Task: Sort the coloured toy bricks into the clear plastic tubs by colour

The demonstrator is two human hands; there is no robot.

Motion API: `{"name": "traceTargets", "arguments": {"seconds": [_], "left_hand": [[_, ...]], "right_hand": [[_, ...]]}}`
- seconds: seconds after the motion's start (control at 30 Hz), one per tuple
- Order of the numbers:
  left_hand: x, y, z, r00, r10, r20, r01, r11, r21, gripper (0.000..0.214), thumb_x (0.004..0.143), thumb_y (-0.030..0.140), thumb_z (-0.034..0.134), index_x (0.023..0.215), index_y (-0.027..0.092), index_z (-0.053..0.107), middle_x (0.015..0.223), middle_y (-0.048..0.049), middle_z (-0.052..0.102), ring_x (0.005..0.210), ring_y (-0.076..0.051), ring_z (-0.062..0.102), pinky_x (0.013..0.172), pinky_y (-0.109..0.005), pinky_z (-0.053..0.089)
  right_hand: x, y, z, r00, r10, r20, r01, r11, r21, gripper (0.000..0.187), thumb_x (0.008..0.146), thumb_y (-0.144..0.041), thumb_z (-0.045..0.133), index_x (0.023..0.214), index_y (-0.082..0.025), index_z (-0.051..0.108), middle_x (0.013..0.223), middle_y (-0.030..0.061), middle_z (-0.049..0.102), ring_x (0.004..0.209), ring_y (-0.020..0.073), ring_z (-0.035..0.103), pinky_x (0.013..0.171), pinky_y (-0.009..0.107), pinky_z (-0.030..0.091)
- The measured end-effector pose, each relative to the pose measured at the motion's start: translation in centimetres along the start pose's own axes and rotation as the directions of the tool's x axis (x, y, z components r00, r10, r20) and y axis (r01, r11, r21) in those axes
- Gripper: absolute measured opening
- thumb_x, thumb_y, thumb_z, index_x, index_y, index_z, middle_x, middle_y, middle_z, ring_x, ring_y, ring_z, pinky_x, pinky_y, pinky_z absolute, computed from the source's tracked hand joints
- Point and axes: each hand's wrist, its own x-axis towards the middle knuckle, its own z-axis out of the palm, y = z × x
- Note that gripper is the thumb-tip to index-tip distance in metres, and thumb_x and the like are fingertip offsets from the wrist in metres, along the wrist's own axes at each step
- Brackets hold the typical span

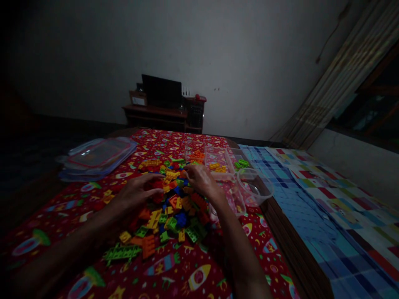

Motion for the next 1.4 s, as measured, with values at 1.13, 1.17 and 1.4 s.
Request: {"name": "traceTargets", "arguments": {"seconds": [1.13, 1.17, 1.4], "left_hand": [[0.0, -3.7, -0.4, 0.98, 0.159, 0.122, -0.182, 0.959, 0.217, 0.045, 0.077, 0.056, 0.06, 0.108, 0.025, 0.068, 0.117, -0.008, 0.067, 0.116, -0.029, 0.056, 0.107, -0.044, 0.033], [-0.1, -4.4, -0.1, 0.977, 0.162, 0.137, -0.191, 0.955, 0.227, 0.045, 0.078, 0.054, 0.06, 0.111, 0.024, 0.067, 0.118, -0.0085, 0.067, 0.116, -0.029, 0.055, 0.107, -0.044, 0.032], [-0.2, -4.3, -0.1, 0.982, 0.132, 0.134, -0.162, 0.957, 0.24, 0.037, 0.083, 0.034, 0.049, 0.114, 0.023, 0.067, 0.106, -0.0089, 0.069, 0.1, -0.027, 0.059, 0.095, -0.043, 0.043]], "right_hand": [[0.4, 4.9, -1.9, 0.941, 0.156, -0.299, -0.219, 0.957, -0.192, 0.02, 0.086, -0.024, 0.051, 0.092, -0.016, 0.069, 0.075, 0.0063, 0.068, 0.065, 0.0156, 0.058, 0.062, 0.025, 0.04], [0.3, 5.3, -2.3, 0.941, 0.159, -0.298, -0.226, 0.951, -0.209, 0.022, 0.087, -0.026, 0.05, 0.086, -0.016, 0.07, 0.071, 0.0055, 0.067, 0.063, 0.0151, 0.057, 0.061, 0.025, 0.038], [-0.2, 6.9, -3.4, 0.918, 0.233, -0.321, -0.285, 0.95, -0.125, 0.045, 0.09, -0.044, 0.045, 0.062, -0.015, 0.065, 0.055, 0.0038, 0.061, 0.054, 0.0137, 0.057, 0.054, 0.024, 0.032]]}}
